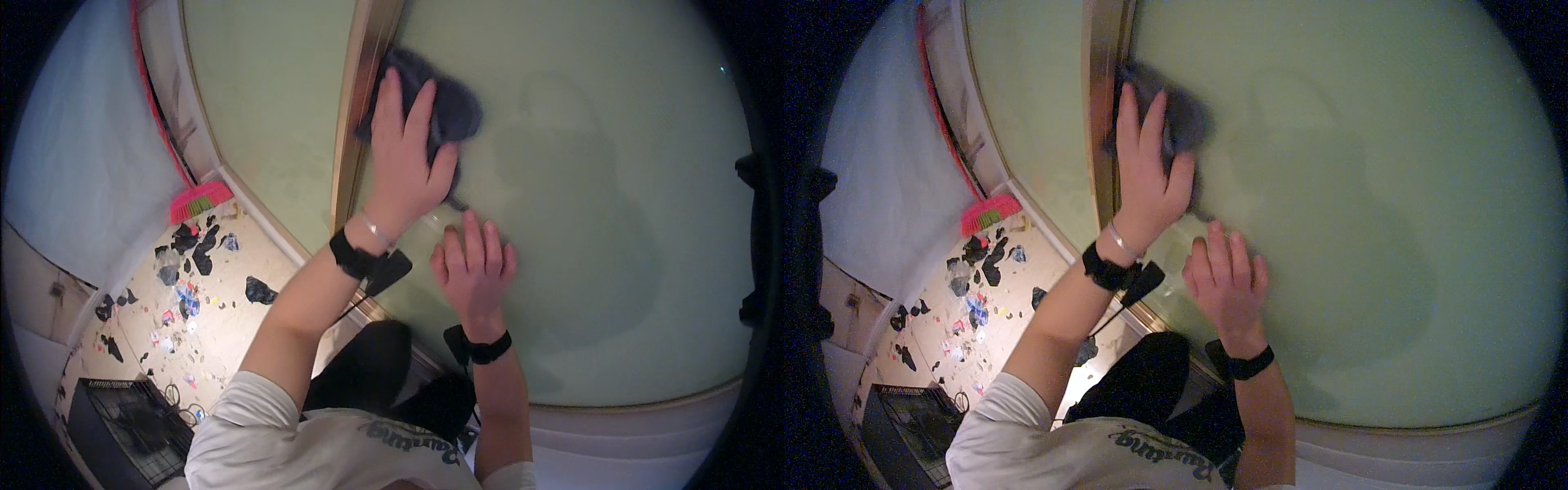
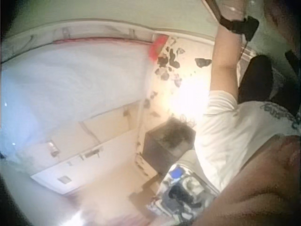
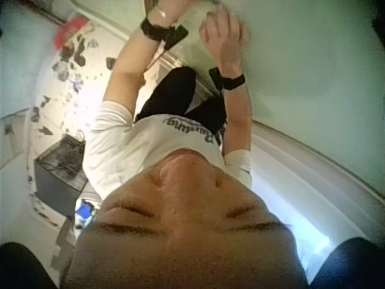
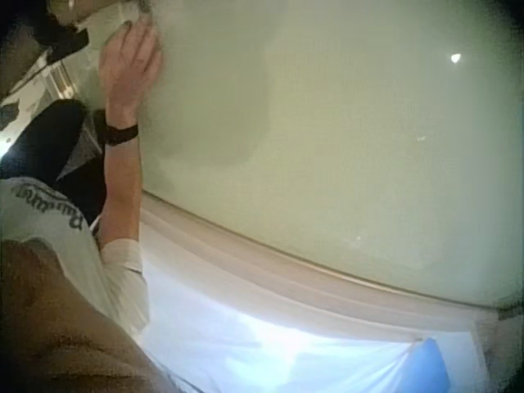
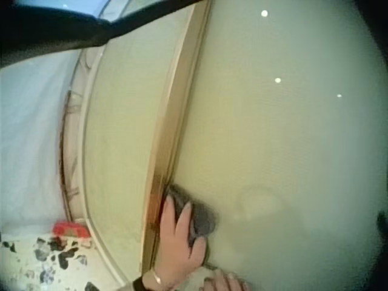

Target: The person wipes wooden hangers with a dark cloth, then wipes a large light green surface. The person handles the hangers one at a time and wipes the surface in broad strokes.

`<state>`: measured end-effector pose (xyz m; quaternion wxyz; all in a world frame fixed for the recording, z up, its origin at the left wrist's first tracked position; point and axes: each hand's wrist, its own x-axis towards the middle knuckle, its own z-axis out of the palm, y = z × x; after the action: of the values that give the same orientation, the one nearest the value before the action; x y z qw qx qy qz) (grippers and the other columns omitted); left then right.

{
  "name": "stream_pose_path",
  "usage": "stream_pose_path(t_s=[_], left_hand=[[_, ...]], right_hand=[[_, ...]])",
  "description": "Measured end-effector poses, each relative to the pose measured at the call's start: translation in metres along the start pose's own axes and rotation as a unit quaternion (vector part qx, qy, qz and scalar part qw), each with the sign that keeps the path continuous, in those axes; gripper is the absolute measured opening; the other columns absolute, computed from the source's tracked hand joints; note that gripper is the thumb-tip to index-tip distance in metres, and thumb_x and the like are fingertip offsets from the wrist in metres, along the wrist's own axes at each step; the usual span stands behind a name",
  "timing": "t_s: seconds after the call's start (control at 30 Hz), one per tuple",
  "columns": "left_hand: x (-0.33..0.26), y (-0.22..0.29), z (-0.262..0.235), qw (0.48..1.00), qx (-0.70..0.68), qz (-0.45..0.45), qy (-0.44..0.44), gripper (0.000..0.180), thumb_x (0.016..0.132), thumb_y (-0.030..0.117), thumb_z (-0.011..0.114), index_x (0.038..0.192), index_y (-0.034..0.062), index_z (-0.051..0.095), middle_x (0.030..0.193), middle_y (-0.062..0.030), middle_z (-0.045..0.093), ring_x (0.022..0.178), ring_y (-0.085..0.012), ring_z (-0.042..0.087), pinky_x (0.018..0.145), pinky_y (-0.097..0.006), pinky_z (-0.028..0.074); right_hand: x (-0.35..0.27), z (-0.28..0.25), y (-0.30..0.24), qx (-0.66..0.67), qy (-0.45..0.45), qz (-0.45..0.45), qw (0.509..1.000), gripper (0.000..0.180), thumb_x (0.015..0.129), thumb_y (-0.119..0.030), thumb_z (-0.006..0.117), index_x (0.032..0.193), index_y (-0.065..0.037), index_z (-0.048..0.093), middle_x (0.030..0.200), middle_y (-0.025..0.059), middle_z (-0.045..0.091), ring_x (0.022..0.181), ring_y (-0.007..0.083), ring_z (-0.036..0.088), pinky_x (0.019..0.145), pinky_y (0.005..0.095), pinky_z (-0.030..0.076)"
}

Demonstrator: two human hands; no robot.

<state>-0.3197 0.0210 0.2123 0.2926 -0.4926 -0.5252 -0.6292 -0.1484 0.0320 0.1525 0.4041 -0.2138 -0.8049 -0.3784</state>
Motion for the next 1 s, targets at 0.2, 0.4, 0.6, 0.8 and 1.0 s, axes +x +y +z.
stream_pose_path(t_s=[0.2,0.4,0.6,0.8,1.0], left_hand=[[-0.137,-0.024,-0.003,0.987,0.003,-0.147,-0.060,0.070,0.073,0.010,0.056,0.135,-0.0034,0.028,0.144,-0.0350,0.011,0.134,-0.0508,0.013,0.110,-0.052,0.014],[-0.214,-0.027,0.008,0.967,-0.029,-0.245,-0.060,0.067,0.075,0.008,0.052,0.132,-0.0117,0.024,0.143,-0.0383,0.004,0.133,-0.0530,0.007,0.110,-0.052,0.011],[-0.053,0.003,0.007,0.999,0.006,0.028,-0.040,0.065,0.079,0.041,0.056,0.134,0.0078,0.042,0.144,-0.0283,0.023,0.130,-0.0500,0.023,0.104,-0.057,0.021],[-0.046,0.024,0.013,0.990,0.045,0.083,-0.104,0.065,0.076,0.042,0.055,0.132,0.0105,0.045,0.145,-0.0268,0.023,0.130,-0.0516,0.020,0.101,-0.063,0.019],[-0.240,0.012,0.010,0.950,0.038,0.064,-0.304,0.061,0.065,0.035,0.073,0.123,0.0269,0.055,0.127,-0.0191,0.043,0.108,-0.0474,0.043,0.090,-0.065,0.032]], right_hand=[[-0.020,0.010,-0.015,0.013,-0.011,-0.038,0.999,0.020,0.082,-0.031,0.056,0.100,-0.022,0.060,0.123,-0.0016,0.055,0.114,0.0208,0.047,0.098,0.0427,0.029],[-0.037,0.014,-0.019,0.062,-0.033,-0.069,0.995,0.020,0.082,-0.033,0.055,0.098,-0.021,0.060,0.124,-0.0030,0.054,0.114,0.0168,0.047,0.097,0.0408,0.031],[-0.061,-0.010,0.005,0.149,-0.049,0.001,0.988,0.021,0.081,-0.031,0.057,0.096,-0.019,0.063,0.124,0.0010,0.054,0.118,0.0211,0.045,0.104,0.0478,0.021],[-0.062,-0.036,0.029,0.077,-0.008,0.095,0.992,0.019,0.082,-0.032,0.056,0.095,-0.019,0.063,0.125,0.0027,0.053,0.120,0.0248,0.042,0.106,0.0508,0.015],[-0.084,-0.030,0.017,0.060,-0.063,0.044,0.995,0.019,0.081,-0.032,0.058,0.096,-0.021,0.062,0.127,0.0033,0.052,0.119,0.0239,0.043,0.106,0.0508,0.015]])
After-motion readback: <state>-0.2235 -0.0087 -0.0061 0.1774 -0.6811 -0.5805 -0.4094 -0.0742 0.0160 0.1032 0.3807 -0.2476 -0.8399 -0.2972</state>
